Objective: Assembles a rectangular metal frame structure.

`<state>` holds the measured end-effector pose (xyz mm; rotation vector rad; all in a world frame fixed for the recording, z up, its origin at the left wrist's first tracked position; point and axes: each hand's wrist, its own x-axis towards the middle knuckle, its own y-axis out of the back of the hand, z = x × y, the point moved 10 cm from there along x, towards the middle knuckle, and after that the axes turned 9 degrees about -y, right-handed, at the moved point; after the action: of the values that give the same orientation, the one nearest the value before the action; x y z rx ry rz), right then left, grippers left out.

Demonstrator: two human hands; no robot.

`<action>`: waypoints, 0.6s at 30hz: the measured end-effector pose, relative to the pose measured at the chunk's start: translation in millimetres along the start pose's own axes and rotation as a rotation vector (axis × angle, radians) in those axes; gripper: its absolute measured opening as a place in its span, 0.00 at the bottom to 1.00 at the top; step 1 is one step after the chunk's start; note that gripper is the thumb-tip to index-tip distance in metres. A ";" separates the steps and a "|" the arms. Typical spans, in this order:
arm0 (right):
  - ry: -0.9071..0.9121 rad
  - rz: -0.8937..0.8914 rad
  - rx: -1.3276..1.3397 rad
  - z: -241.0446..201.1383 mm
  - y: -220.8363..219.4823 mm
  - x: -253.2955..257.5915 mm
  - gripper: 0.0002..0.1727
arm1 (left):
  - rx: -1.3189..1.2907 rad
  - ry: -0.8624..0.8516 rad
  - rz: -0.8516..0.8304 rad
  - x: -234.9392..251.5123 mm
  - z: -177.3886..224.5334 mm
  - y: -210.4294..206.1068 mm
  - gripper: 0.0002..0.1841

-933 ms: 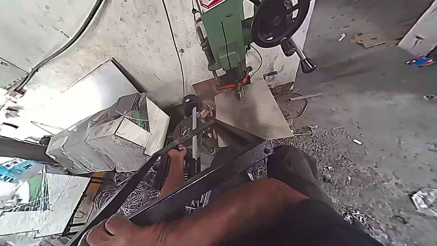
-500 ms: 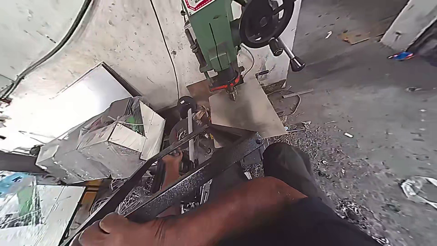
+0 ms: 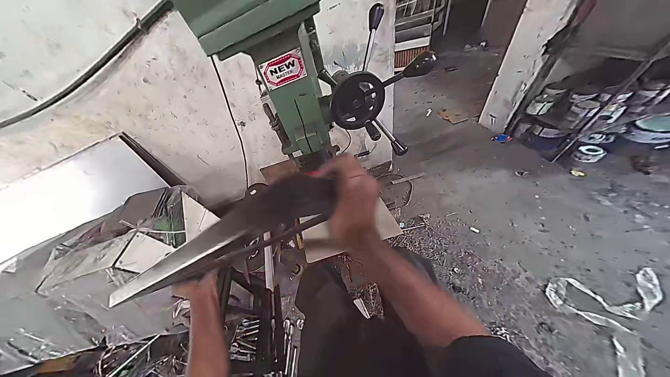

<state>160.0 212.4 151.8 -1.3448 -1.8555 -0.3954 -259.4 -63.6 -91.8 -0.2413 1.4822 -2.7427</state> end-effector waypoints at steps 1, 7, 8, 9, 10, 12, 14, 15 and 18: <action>-0.035 0.019 0.126 18.4 24.5 -3.3 0.32 | 0.007 0.019 0.070 -12.9 5.5 -12.0 0.25; -0.224 0.041 0.611 115.6 154.2 -46.3 0.42 | -0.439 0.241 -0.396 -25.9 -31.6 -38.9 0.30; -0.233 0.021 0.622 121.8 169.5 -57.4 0.44 | -0.457 0.162 -0.367 -41.3 -30.3 -42.7 0.29; -0.239 0.038 0.599 124.5 183.1 -67.6 0.45 | -0.474 0.105 -0.372 -52.8 -30.8 -44.7 0.29; -0.241 0.069 0.580 125.3 195.6 -77.2 0.45 | -0.471 0.055 -0.410 -62.9 -30.8 -45.0 0.27; -0.219 0.096 0.575 129.4 217.4 -88.8 0.48 | -0.454 0.028 -0.457 -77.7 -38.1 -42.7 0.25; -0.232 0.084 0.572 135.7 232.6 -93.3 0.50 | -0.391 0.024 -0.464 -89.1 -49.2 -38.0 0.26; -0.265 0.085 0.559 139.3 237.7 -92.8 0.51 | -0.356 0.031 -0.464 -93.7 -56.0 -33.8 0.26; -0.522 0.201 0.590 158.1 256.2 -111.1 0.54 | -0.184 0.018 -0.428 -117.3 -65.8 -0.6 0.26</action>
<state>338.7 341.9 -81.1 -1.2581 -1.9884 0.6239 -152.8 1.5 -141.8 -0.6046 1.8840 -2.9162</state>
